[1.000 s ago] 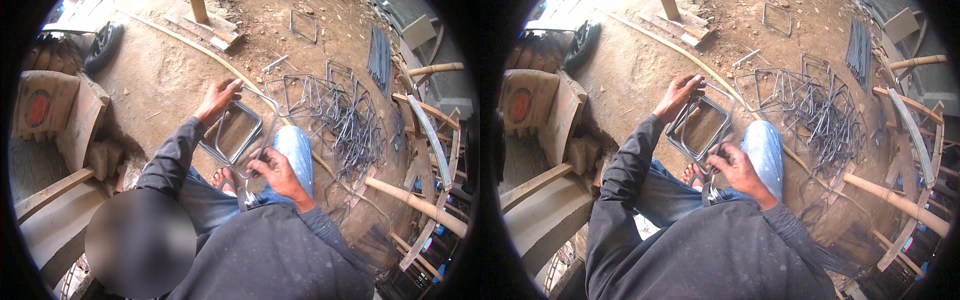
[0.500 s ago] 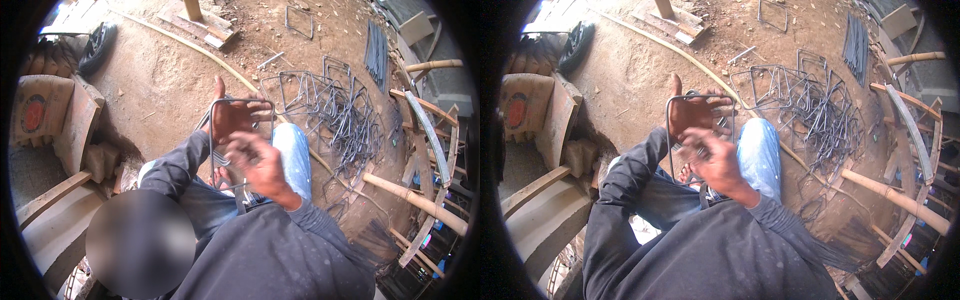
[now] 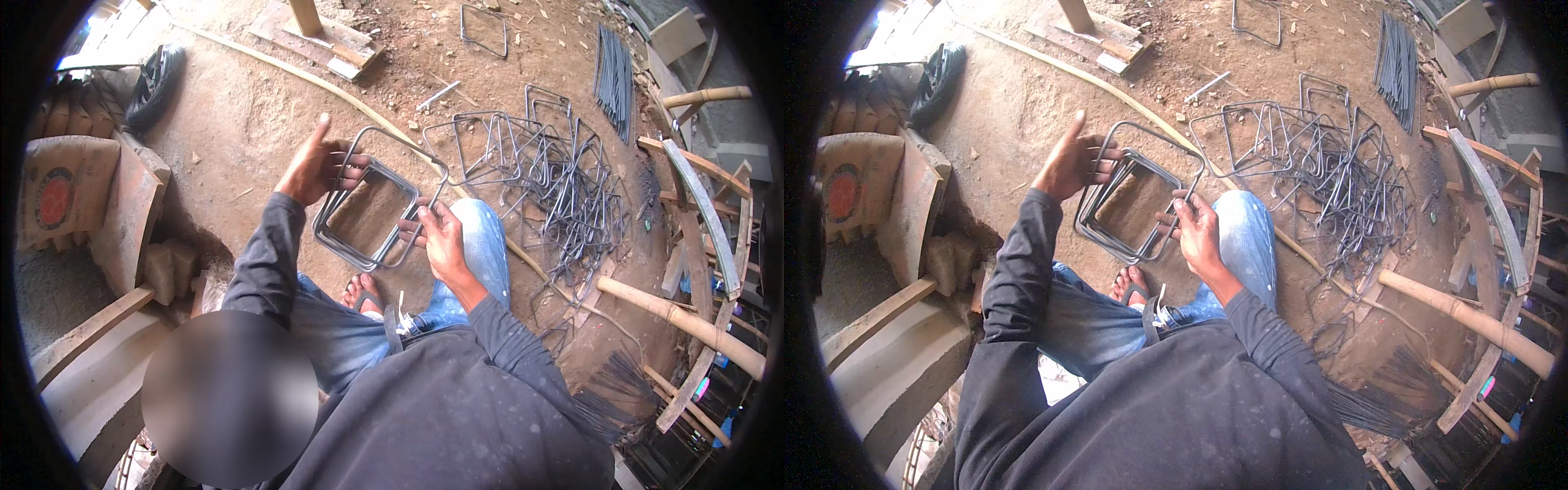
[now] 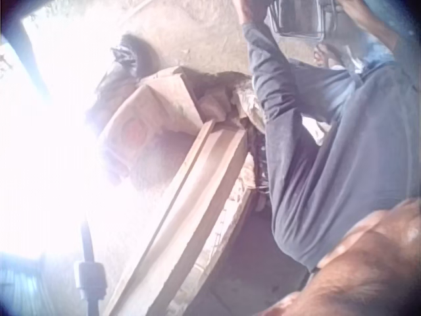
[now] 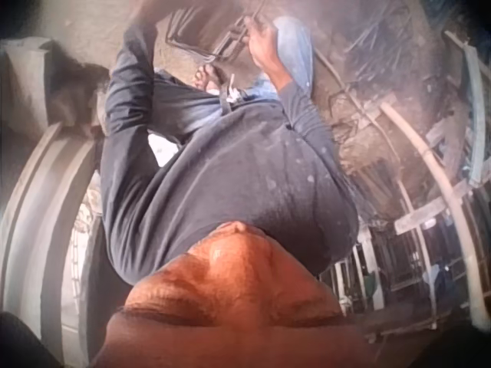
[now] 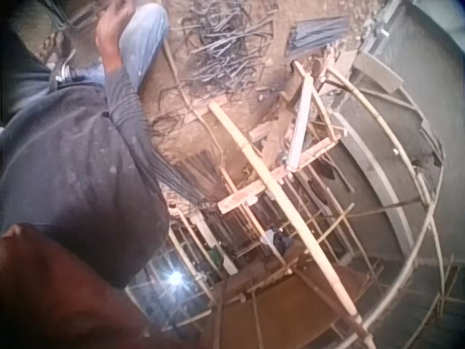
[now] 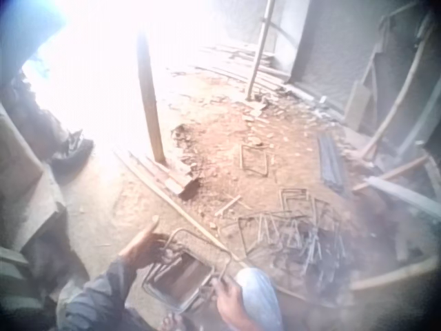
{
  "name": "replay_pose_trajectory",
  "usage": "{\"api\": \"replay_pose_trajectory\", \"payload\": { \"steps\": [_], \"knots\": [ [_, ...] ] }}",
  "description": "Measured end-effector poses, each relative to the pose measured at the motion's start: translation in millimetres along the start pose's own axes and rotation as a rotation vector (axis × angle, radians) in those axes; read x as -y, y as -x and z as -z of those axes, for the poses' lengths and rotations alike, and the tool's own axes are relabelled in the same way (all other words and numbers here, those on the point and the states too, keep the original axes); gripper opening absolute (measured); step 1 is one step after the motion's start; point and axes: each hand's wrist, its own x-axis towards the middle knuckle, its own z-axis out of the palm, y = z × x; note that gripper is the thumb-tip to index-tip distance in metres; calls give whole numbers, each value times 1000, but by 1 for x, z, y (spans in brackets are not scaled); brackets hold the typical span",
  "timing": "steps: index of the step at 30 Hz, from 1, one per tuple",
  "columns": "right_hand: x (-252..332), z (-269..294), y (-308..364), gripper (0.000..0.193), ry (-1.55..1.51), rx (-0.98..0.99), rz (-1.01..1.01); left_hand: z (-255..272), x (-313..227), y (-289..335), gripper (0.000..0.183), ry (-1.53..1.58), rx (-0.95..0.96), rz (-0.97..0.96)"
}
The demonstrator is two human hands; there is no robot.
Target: The person sits on the floor and stacks rectangular metal frames, then carries them to a rebar assembly. They place the frames onto parallel rebar rods and adjust their positions to form a reinforced structure.
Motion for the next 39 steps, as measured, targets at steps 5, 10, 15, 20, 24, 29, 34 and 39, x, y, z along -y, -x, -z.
{"api": "replay_pose_trajectory", "payload": {
  "steps": [5, 10, 15, 20, 24, 29, 34, 39],
  "knots": [
    [-30, -7, -17, 29, 94, -68, -5, 21, 44, -22, 38, -881, -440, -417],
    [-64, 5, -20, 46, 366, -148, 40, 29, 82, -50, 22, -1332, -733, -606],
    [-83, 17, -37, 59, 434, -187, 56, 45, 101, -63, 16, -1412, -666, -470],
    [-61, 25, -24, 70, 644, -100, -45, 50, 102, -69, 16, -1560, -620, -444],
    [-12, 62, 8, 37, 536, 98, 37, 41, 93, -65, 35, -1530, -656, -328],
    [-3, 201, 56, 16, 246, -401, 339, 39, 85, -62, 67, -1570, -595, -217],
    [-76, 378, 112, 51, 926, -1137, -137, 43, 77, -72, 79, -1525, -587, -310],
    [-137, 432, 147, 80, 1300, -931, -455, 40, 75, -74, 79, -1440, -494, -311]
  ]
}}
